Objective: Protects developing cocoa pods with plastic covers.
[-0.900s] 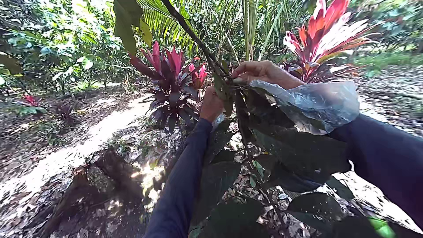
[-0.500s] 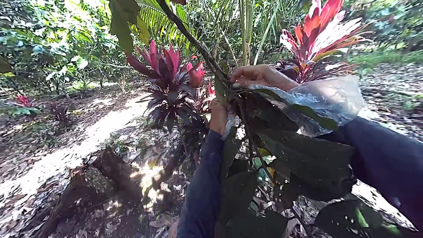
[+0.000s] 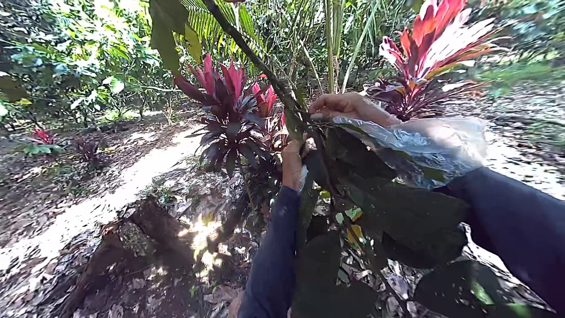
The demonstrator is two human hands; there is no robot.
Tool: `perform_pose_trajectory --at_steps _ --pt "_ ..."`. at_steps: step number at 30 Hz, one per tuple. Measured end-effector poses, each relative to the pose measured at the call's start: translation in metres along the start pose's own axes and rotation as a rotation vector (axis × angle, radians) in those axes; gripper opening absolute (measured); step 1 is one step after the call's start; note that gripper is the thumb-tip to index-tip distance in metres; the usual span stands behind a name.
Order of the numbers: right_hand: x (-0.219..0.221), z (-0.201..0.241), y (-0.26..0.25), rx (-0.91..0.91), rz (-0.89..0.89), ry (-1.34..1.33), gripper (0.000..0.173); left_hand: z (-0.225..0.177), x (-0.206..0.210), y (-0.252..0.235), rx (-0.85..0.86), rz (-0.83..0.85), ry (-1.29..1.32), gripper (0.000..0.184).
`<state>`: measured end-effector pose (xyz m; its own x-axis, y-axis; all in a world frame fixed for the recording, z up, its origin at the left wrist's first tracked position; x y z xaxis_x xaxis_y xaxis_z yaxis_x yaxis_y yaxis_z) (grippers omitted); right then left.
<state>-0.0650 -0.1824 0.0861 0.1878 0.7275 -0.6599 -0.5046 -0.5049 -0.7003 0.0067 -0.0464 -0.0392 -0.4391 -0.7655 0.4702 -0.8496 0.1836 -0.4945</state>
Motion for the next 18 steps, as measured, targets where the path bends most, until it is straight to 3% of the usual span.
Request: perform_pose_trajectory --at_steps 1,3,5,6,8,11,14,18 --pt "-0.007 -0.006 0.000 -0.079 0.005 0.027 0.022 0.001 -0.009 -0.005 0.050 -0.020 -0.125 0.027" --pt "-0.019 0.004 -0.003 -0.019 0.033 0.129 0.024 -0.002 -0.039 -0.013 0.173 -0.020 -0.503 0.025" --pt "-0.026 0.017 -0.009 0.052 0.064 0.237 0.023 -0.016 -0.070 -0.019 0.219 0.005 -0.842 0.054" --pt "-0.031 0.023 -0.014 0.073 0.093 0.277 0.021 -0.031 -0.080 -0.019 0.250 -0.022 -0.917 0.064" --pt "-0.042 0.034 -0.023 0.120 0.146 0.355 0.020 -0.072 -0.082 -0.006 0.400 -0.082 -0.873 0.052" --pt "-0.061 0.043 -0.036 0.110 0.214 0.458 0.017 -0.137 -0.051 0.027 0.643 -0.016 -0.727 0.021" --pt "-0.084 0.054 -0.045 0.027 0.205 0.642 0.018 -0.188 -0.006 0.048 0.850 0.102 -0.785 0.017" --pt "-0.095 0.067 -0.043 0.048 0.117 0.729 0.018 -0.221 0.064 0.043 1.059 0.317 -1.177 0.022"
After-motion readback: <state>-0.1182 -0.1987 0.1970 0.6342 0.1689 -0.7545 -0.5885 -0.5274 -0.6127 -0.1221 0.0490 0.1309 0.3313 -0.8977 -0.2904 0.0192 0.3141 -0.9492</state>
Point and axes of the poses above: each hand's wrist, its own y-axis away from the middle knuckle, its own x-axis out of the palm, z = x × y, the point moved 3 cm from there along -y, towards the middle knuckle, and after that the axes turned 6 degrees about y, right-handed, at the moved point
